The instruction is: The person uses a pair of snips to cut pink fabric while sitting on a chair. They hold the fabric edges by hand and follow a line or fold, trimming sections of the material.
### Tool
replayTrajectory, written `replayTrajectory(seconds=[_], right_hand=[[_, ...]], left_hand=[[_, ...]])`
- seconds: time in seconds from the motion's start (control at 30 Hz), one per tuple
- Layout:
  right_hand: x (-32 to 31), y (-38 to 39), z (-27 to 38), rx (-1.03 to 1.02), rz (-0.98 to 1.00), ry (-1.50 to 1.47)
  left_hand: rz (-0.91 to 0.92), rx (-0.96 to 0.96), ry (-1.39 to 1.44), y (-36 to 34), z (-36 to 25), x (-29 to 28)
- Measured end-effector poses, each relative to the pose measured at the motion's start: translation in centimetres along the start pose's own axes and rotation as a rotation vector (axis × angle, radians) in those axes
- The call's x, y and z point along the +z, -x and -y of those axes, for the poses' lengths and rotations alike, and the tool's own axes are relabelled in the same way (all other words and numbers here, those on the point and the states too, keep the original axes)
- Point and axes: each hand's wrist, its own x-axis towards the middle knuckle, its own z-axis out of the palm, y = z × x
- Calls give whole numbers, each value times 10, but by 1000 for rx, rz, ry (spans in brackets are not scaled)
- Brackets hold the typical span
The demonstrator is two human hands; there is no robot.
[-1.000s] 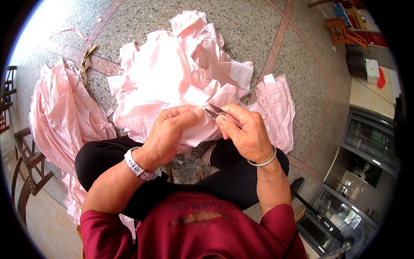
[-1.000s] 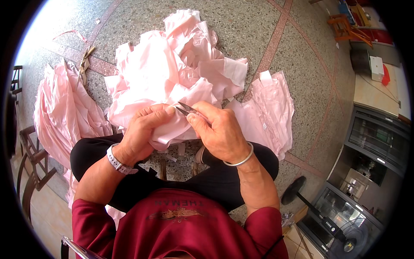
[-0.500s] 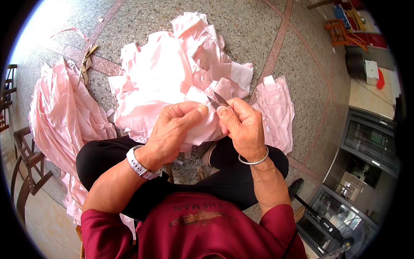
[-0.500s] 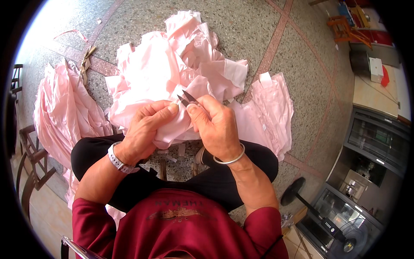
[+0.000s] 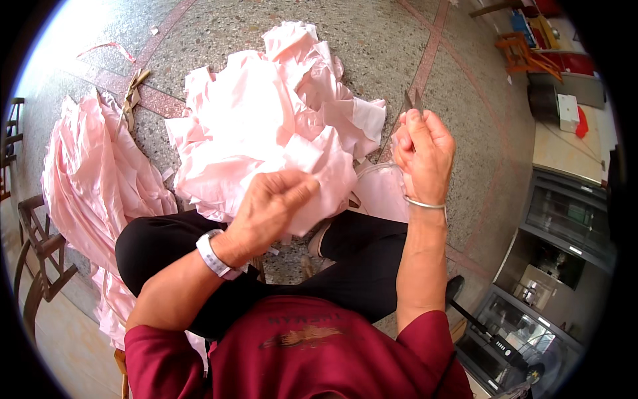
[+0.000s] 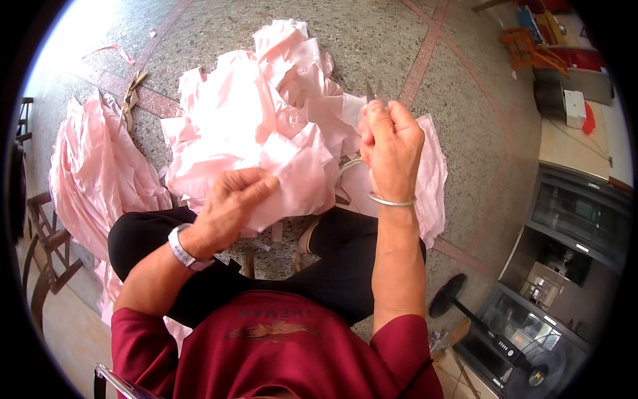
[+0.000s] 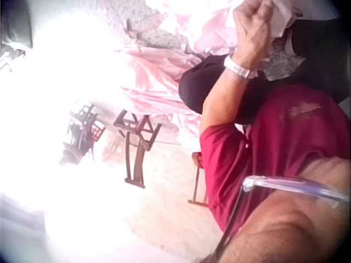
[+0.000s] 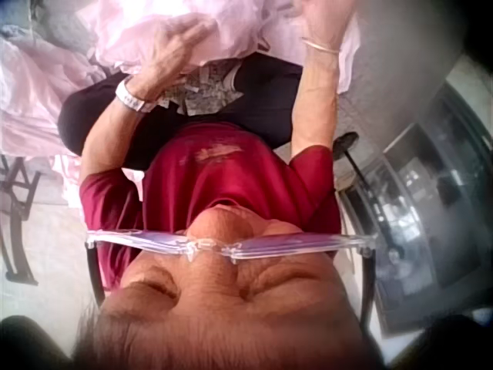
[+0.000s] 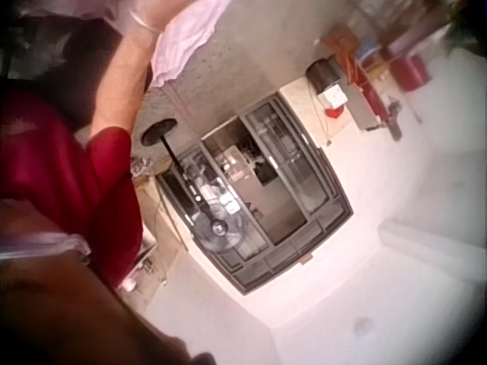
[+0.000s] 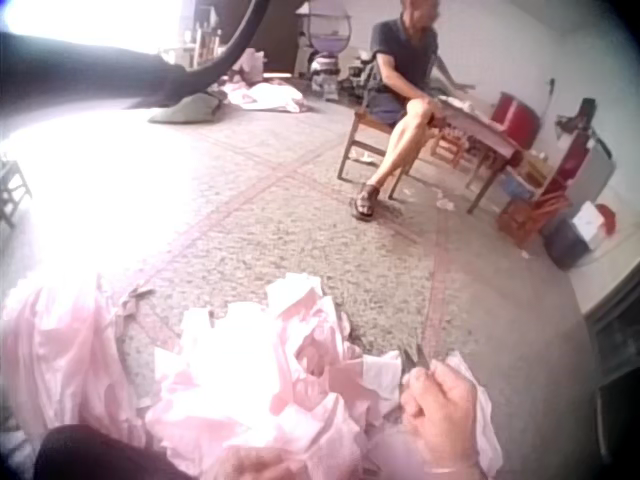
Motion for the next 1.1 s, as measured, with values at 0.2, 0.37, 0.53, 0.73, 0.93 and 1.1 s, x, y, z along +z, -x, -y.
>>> replayTrajectory(seconds=[0.2,0.37,0.53,0.73,0.93,1.1], right_hand=[[11,34,-2,125,315,301],[10,43,-2,202,439,350],[6,41,-9,134,468,463],[3,39,-7,147,494,518],[4,40,-9,152,494,512],[5,41,-10,151,473,472]], left_hand=[[16,-157,224,-4,-6,-6],[38,-135,426,-6,-5,-5],[37,-153,443,-8,-5,0],[42,-168,481,-9,-5,2],[46,-176,474,-7,-8,1],[62,-176,493,-5,-9,0]])
